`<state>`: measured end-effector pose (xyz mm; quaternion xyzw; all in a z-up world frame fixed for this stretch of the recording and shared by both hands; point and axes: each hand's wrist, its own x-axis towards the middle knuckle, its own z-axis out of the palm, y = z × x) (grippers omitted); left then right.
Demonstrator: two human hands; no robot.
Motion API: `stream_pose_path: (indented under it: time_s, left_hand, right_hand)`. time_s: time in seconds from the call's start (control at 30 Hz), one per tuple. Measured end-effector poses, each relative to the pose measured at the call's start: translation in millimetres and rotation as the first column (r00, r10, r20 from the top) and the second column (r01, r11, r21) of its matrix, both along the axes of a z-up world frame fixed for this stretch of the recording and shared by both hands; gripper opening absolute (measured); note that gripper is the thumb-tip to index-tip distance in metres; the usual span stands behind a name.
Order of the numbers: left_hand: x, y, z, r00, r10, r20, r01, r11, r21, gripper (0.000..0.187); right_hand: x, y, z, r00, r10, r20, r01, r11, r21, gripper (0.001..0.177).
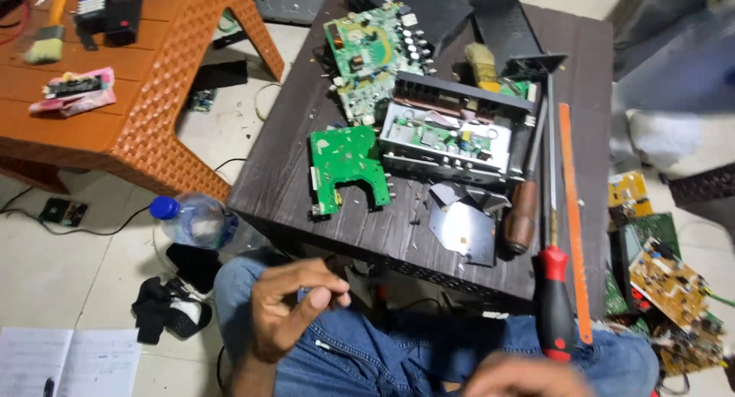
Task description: The person sits on the floor and uses a screwdriver to work on the internal components of a disassembled electronic device. They manipulate wires and circuit boards within the metal casing, then lift and rotate the device to inspect it from different angles.
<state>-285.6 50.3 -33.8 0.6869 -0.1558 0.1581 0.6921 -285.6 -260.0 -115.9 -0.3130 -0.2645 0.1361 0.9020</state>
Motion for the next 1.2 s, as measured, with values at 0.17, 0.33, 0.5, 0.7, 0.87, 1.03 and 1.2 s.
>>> stream_pose_path:
  time_s: [0.17,0.33,0.5,0.7,0.87,1.03,1.2]
  left_hand:
    - [21.7,-17.3,44.3,0.989,-0.072,0.129,0.066,0.997,0.048,0.03]
    - [29.8,-19.7,43.5,0.985,-0.113,0.127,0.112,0.994,0.015,0.028]
    - [40.3,-20.7,37.0,0.985,-0.119,0.126,0.118,0.993,0.015,0.027]
    - [56.3,-20.4,39.6,0.977,-0.128,0.168,0.119,0.991,0.063,0.027]
    - [75.2,-28.1,28.5,0.932,-0.191,0.308,0.149,0.976,0.157,0.023]
    - [82.3,-25.9,33.1,0.915,-0.184,0.359,0.085,0.957,0.276,0.018]
    - [88.2,-21.9,18.0,0.914,-0.161,0.372,0.058,0.96,0.275,0.024]
  right_hand:
    - [28.1,-41.4,121.3,0.915,-0.253,-0.313,0.107,0.903,-0.417,0.02]
    - [39.7,-37.6,126.1,0.85,-0.316,-0.421,0.125,0.898,-0.422,0.017]
    - [43.0,-30.9,135.4,0.851,-0.355,-0.387,0.169,0.883,-0.438,0.016]
    - [57.8,-32.0,144.0,0.884,-0.286,-0.371,0.111,0.897,-0.428,0.021]
    - [91.9,3.1,174.2,0.849,-0.486,0.207,0.449,0.456,-0.769,0.021]
    - [159.6,24.6,185.8,0.66,-0.02,0.751,0.749,-0.055,-0.66,0.017]
    - [218.2,33.6,158.9,0.588,0.075,0.805,0.808,-0.103,-0.58,0.018]
